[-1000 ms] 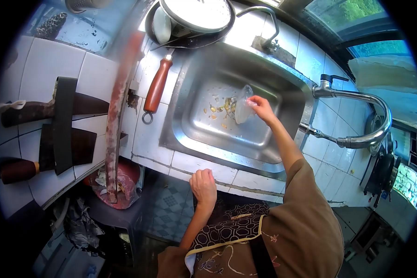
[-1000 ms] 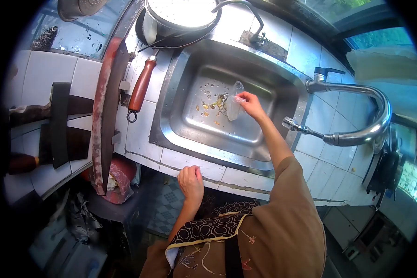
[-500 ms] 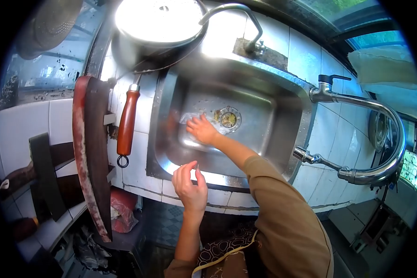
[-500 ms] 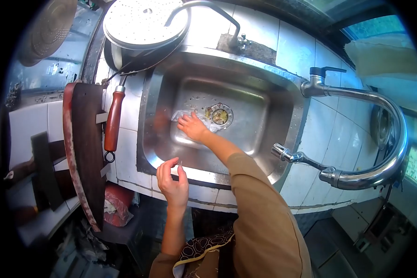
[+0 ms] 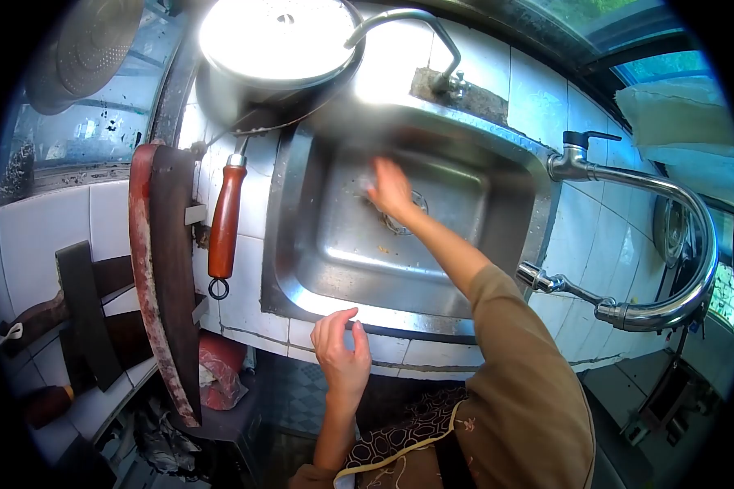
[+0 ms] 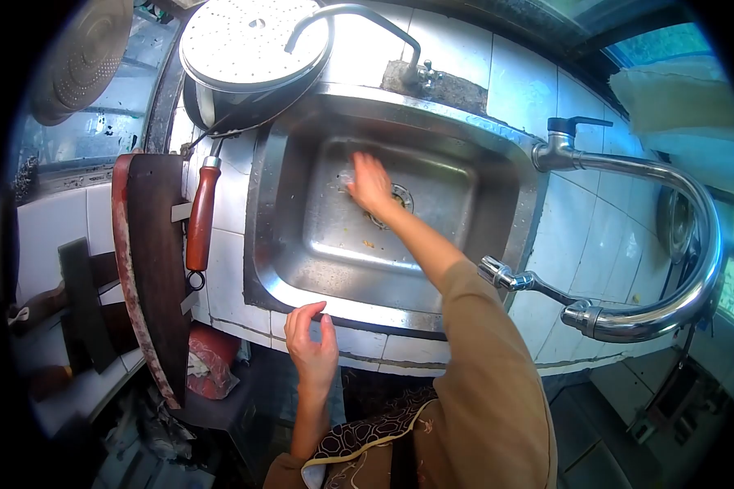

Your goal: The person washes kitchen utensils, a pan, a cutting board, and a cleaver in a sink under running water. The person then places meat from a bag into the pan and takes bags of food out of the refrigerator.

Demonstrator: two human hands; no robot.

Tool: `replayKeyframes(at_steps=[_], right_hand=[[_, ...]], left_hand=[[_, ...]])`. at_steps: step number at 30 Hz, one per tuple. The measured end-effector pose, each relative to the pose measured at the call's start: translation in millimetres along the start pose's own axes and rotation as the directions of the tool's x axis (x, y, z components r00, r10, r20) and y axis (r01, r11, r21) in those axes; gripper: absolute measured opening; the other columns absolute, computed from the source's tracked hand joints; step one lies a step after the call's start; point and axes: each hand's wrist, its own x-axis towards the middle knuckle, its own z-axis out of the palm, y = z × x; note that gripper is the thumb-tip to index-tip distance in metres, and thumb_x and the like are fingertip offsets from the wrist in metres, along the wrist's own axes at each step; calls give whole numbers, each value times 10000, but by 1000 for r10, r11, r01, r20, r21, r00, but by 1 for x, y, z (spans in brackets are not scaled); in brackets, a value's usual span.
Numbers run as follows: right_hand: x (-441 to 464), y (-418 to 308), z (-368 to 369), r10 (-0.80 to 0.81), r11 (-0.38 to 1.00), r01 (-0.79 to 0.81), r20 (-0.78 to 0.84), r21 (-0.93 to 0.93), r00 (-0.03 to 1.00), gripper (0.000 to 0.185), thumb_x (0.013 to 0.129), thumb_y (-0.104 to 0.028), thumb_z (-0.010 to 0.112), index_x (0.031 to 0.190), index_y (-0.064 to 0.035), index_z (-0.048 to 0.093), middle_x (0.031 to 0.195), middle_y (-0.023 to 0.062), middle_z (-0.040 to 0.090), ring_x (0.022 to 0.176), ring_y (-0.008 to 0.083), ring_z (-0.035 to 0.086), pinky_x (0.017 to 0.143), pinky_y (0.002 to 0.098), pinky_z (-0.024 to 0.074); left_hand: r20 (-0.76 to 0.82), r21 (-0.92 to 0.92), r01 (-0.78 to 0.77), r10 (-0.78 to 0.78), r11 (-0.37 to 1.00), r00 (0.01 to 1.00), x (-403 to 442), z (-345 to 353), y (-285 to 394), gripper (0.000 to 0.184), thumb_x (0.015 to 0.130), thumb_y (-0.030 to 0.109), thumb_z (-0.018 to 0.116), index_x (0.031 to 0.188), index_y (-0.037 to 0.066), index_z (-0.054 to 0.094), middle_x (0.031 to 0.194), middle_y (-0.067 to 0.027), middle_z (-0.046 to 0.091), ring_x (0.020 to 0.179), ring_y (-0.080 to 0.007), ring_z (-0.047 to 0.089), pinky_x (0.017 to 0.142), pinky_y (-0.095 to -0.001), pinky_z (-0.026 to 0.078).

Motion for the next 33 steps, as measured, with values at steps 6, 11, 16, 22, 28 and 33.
replayKeyframes(at_steps=[6, 11, 16, 22, 28, 33], right_hand=[[-2, -10, 57, -275, 920, 320, 208, -227, 939, 224, 679, -114, 569, 902, -109, 553, 984, 89, 496, 987, 250, 467, 792, 376, 414], [-37, 41, 12, -453, 808, 550, 375, -209, 808, 172, 704, -101, 514, 869, -121, 556, 940, 64, 495, 990, 230, 458, 792, 365, 409], [-63, 79, -38, -293, 909, 386, 415, -160, 861, 216, 675, -48, 531, 886, -84, 555, 934, 78, 492, 966, 247, 474, 805, 374, 413], [-99, 36, -14, -583, 805, 557, 440, 202, 683, 301, 651, -85, 582, 945, -45, 534, 992, 106, 465, 998, 281, 461, 778, 323, 441], [-91, 48, 14, -716, 515, 856, 532, -34, 452, 128, 717, -135, 514, 836, -91, 498, 929, 45, 463, 898, 186, 476, 709, 275, 451], [-66, 62, -8, -617, 638, 756, 488, -149, 617, 152, 700, -102, 528, 846, -77, 494, 913, 62, 470, 880, 203, 496, 699, 322, 462]], left_hand=[[57, 17, -1, 0, 1000, 998, -3, -6, 3, 179, 712, 2, 555, 888, 31, 571, 858, -103, 572, 844, -263, 515, 812, -344, 354], [54, 14, 9, -10, 1000, 998, -13, -10, -4, 180, 711, 8, 557, 889, 34, 570, 857, -99, 572, 846, -261, 514, 817, -344, 347], [78, 45, -41, 37, 998, 996, -16, -11, -9, 177, 715, 13, 554, 890, 39, 568, 857, -90, 570, 841, -252, 513, 834, -350, 334], [128, 46, -82, 75, 996, 989, -15, -8, -10, 181, 716, 19, 555, 895, 46, 562, 857, -81, 566, 837, -246, 510, 847, -356, 323], [247, 107, -116, 87, 987, 965, -18, -9, -10, 176, 733, 61, 560, 909, 54, 558, 875, -78, 563, 870, -243, 505, 893, -392, 306], [296, 97, -106, 73, 990, 952, -25, -5, -14, 179, 736, 70, 562, 915, 61, 568, 882, -88, 568, 877, -265, 507, 910, -408, 305]])
